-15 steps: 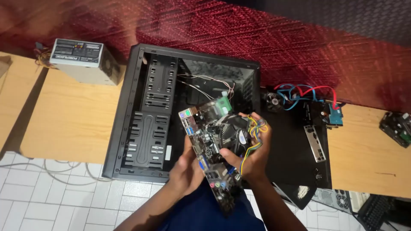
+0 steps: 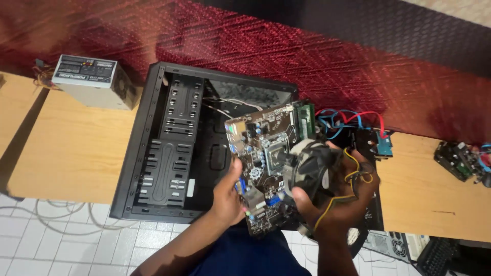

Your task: Installing a motherboard into a computer case and securing it with screws using a screwdriver.

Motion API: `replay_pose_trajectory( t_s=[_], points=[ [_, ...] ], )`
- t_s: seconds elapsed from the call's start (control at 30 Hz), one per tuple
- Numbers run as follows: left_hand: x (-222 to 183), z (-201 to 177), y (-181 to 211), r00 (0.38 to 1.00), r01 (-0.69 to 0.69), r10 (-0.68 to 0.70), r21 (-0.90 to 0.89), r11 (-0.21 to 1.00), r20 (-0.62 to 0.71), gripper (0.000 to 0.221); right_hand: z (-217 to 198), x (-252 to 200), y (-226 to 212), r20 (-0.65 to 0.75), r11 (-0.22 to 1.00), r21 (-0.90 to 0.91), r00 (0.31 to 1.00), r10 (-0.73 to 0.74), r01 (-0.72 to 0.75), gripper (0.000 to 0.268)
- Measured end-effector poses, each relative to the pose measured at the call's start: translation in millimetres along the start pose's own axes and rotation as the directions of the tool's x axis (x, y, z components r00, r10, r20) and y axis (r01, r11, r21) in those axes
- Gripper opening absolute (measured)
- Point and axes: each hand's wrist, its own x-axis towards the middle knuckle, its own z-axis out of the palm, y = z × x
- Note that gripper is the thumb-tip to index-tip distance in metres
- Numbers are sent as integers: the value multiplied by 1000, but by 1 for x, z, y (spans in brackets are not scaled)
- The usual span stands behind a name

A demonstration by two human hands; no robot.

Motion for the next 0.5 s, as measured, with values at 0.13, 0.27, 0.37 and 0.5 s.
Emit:
replay_pose_trajectory(
  t_s=[0.13,0.27,0.37,0.5],
  points=[
    [-3,33,4,992,-99,77,248,964,98,65,-18,-3,-9,29,996,-86,1000,0,3,92],
    [-20,13,-12,997,72,-43,506,860,-68,86,-32,-6,9,-17,999,-10,999,-45,45,91],
    [-31,2,-21,966,246,-153,570,784,-207,94,-41,-8,21,-55,996,49,996,76,-73,96],
    [-23,53,7,993,115,-110,238,964,-36,68,-48,-5,32,-34,959,211,979,202,-191,99]
  ],
)
